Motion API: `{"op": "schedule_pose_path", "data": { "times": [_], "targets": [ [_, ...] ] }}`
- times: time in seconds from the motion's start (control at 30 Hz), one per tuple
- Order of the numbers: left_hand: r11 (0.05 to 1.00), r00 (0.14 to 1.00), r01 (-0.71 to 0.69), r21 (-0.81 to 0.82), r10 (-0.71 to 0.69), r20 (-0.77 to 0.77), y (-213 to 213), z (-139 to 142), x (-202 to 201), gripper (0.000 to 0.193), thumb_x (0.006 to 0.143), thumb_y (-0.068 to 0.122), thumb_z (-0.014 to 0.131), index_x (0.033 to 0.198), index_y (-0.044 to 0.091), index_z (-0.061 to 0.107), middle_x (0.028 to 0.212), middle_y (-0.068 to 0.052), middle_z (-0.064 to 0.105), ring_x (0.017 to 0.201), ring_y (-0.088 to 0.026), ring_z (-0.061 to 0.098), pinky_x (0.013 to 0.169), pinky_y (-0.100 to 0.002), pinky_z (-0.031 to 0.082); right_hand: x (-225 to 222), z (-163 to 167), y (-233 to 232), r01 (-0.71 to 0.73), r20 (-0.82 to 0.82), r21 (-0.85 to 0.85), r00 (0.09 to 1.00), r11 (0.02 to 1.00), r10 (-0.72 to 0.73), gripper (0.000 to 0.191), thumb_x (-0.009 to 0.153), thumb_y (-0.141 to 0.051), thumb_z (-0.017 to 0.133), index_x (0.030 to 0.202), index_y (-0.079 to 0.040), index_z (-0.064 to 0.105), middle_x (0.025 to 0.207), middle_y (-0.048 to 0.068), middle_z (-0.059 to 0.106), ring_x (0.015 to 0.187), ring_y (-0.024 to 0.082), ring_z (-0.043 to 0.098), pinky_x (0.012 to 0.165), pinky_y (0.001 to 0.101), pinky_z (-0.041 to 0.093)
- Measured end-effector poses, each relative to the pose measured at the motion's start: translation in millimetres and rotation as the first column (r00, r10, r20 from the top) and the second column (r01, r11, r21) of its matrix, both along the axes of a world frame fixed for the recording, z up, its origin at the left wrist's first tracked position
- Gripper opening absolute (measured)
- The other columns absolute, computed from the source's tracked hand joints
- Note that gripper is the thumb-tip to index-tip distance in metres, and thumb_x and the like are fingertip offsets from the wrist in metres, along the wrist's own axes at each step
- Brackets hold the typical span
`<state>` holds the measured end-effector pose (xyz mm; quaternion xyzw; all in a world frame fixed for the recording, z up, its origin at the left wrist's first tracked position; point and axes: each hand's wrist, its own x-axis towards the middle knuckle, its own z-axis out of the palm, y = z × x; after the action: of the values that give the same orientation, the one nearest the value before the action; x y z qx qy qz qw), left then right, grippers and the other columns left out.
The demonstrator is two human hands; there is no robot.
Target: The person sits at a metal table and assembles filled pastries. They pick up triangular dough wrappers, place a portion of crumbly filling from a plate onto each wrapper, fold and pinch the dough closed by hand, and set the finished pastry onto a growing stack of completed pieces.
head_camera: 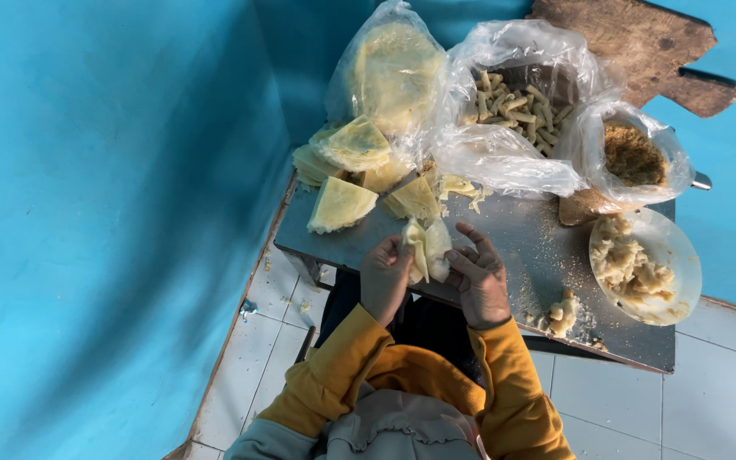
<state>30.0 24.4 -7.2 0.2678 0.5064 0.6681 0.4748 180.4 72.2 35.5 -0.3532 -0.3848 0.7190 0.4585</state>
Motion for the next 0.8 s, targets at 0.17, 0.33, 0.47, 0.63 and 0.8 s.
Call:
{"op": "schedule_pose_path", "data": {
  "times": [0.17,0.33,0.47,0.63,0.8],
  "targets": [
    [0.990,0.959,-0.129,0.050,0.138,-0.246,-4,5,-21,0.022,0.101,0.011,0.062,0.117,-0.004,0.064,0.098,-0.011,0.071,0.082,-0.016,0.066,0.074,-0.029,0.054,32,35,8,0.035,-0.052,0.311,0.998,0.950,-0.020,0.051,0.093,-0.003,0.067,0.143,-0.001,0.054,0.101,0.015,0.077,0.084,0.021,0.075,0.075,0.0313,0.065],
    [0.940,0.552,-0.118,0.319,0.329,-0.766,-31,30,-32,0.046,0.101,0.004,0.056,0.145,-0.008,0.045,0.141,-0.025,0.053,0.129,-0.041,0.053,0.108,-0.047,0.044,68,65,6,-0.316,0.638,0.748,0.584,0.583,-0.502,0.043,0.099,-0.001,0.065,0.139,0.001,0.048,0.102,0.014,0.076,0.086,0.020,0.077,0.071,0.0311,0.066],
    [0.969,0.325,0.093,0.231,0.190,-0.926,-49,36,-12,0.042,0.098,0.013,0.064,0.139,0.008,0.056,0.139,-0.012,0.054,0.137,-0.034,0.046,0.115,-0.053,0.033,60,41,-20,-0.659,0.688,0.666,0.362,0.349,-0.629,0.036,0.091,0.002,0.067,0.125,-0.003,0.060,0.097,0.015,0.077,0.083,0.025,0.076,0.065,0.0353,0.063],
    [0.889,0.095,0.432,0.152,0.123,-0.988,-37,21,3,0.031,0.093,0.030,0.073,0.122,0.019,0.067,0.135,-0.006,0.053,0.140,-0.029,0.039,0.118,-0.060,0.023,97,32,-43,-0.391,0.710,0.690,0.531,0.610,-0.462,0.031,0.097,0.009,0.057,0.125,-0.003,0.060,0.124,0.015,0.071,0.095,0.022,0.075,0.072,0.0289,0.063],
    [0.844,0.079,0.510,0.168,0.148,-0.986,-26,7,1,0.023,0.094,0.031,0.074,0.111,0.017,0.068,0.136,-0.004,0.055,0.145,-0.026,0.037,0.124,-0.057,0.024,167,34,-67,-0.160,0.703,0.710,0.224,0.686,-0.675,0.050,0.095,0.013,0.056,0.134,-0.016,0.068,0.125,0.003,0.068,0.116,0.027,0.062,0.103,0.0386,0.051]
  ]
}}
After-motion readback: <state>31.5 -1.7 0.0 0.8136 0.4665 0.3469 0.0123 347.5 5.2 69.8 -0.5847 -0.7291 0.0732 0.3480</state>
